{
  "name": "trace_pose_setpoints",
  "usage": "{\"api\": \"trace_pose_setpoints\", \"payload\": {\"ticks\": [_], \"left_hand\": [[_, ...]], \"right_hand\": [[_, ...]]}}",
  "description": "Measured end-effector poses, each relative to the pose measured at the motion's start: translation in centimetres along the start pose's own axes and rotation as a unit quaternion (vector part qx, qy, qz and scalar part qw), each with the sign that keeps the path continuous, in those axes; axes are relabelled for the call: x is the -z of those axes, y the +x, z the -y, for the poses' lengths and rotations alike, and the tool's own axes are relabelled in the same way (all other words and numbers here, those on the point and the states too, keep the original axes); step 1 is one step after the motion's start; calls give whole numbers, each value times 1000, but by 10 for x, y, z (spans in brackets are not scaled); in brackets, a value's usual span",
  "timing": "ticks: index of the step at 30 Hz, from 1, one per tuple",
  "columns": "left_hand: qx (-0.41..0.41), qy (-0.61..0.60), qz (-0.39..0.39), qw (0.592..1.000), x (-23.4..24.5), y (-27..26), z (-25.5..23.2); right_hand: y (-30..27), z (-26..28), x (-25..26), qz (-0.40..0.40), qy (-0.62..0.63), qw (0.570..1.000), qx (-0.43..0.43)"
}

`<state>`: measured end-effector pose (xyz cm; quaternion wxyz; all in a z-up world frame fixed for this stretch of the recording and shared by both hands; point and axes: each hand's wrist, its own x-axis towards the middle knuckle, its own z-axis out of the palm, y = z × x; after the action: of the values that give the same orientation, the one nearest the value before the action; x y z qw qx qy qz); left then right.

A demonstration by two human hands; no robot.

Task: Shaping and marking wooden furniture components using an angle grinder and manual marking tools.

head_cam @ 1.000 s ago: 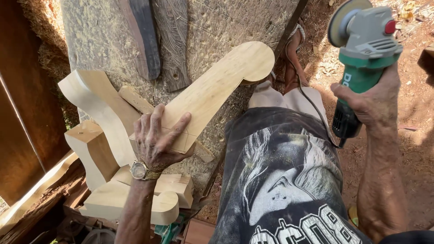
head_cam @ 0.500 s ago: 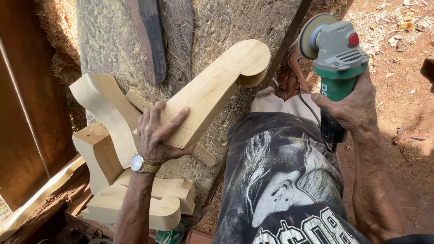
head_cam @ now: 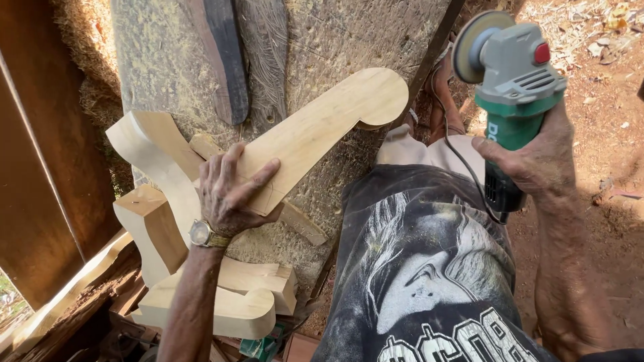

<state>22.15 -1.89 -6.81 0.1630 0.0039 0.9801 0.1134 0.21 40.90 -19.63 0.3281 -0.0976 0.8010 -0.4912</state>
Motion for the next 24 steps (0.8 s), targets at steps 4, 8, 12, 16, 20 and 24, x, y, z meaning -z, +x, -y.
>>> {"api": "trace_pose_setpoints", "payload": {"ticks": [4,8,12,16,20,24], "left_hand": [[22,-27,-36,999,-25,-17,-8],[59,-36,-48,996,-34,-23,-16],[61,-35,-59,996,-34,-24,-18],[70,-35,-44,996,-37,-26,-19],[63,-36,-56,996,-47,-30,-18],[60,-24,-78,995,-60,-36,-15]], "right_hand": [[-3,0,13,-7,-25,1000,-16],[-5,3,14,-13,-7,1000,-22],[-3,13,7,1,34,999,-24],[-3,9,-2,6,9,999,-32],[-4,9,-6,14,8,1000,-23],[-5,6,-6,22,-3,999,-36]]}}
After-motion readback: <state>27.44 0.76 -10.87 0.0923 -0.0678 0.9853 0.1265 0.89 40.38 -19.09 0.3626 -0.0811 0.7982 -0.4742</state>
